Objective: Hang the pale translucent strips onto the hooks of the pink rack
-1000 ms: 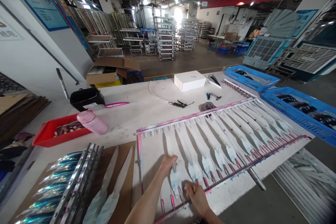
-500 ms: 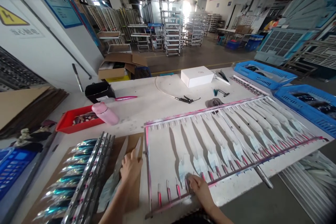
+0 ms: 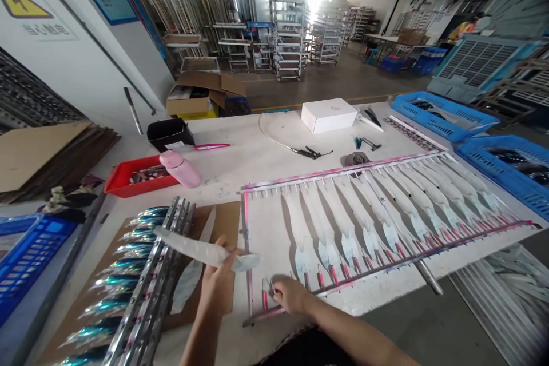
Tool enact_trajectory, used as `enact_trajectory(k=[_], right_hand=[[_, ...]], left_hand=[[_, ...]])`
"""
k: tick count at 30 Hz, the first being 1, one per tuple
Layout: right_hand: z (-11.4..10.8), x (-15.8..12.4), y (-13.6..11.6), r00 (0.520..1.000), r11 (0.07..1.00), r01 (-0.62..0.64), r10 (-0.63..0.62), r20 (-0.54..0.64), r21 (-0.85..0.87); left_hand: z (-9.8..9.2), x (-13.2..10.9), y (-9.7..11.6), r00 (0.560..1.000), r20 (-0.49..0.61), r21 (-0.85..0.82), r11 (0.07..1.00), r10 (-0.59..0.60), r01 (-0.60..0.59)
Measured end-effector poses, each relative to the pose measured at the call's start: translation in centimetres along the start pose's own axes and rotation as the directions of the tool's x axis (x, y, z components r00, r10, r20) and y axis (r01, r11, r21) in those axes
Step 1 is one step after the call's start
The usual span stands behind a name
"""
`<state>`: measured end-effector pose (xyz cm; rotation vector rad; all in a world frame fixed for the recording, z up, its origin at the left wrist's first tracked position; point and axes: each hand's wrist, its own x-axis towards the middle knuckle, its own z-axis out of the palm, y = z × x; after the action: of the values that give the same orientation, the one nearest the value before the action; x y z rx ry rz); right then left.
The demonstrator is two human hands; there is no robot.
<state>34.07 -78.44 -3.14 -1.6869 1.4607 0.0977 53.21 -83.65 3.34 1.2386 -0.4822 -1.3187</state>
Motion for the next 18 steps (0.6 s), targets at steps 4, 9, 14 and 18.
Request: enact_trajectory(k=[4,9,14,18], right_hand=[[0.0,-0.9,0.7,0.994,0.999,-0.047,0.049,-0.099,0.02],[0.4,-1.4,0.3,0.971,0.991,-0.134,0.127,-0.201,-0.024],[0.6,-1.3,0.1,0.968,0.987,-0.141,0.122,-0.218,-0.074],[0.5,-1.5,0.3,0.972,0.989,-0.109,0.084,-0.221,-0.103]], left_hand=[[2.1,-1.0,-4.5,0.971,-0.06,-0.258,0.944,-0.23,0.207],[1.9,-1.6,-7.7,0.946,-0.059,-0.294,0.911,-0.319,0.289],[1.0,-1.7,-8.7,0.946,-0.088,-0.215,0.934,-0.311,0.287],[0.7,-2.1,-9.2,0.951,-0.11,-0.169,0.949,-0.287,0.267]])
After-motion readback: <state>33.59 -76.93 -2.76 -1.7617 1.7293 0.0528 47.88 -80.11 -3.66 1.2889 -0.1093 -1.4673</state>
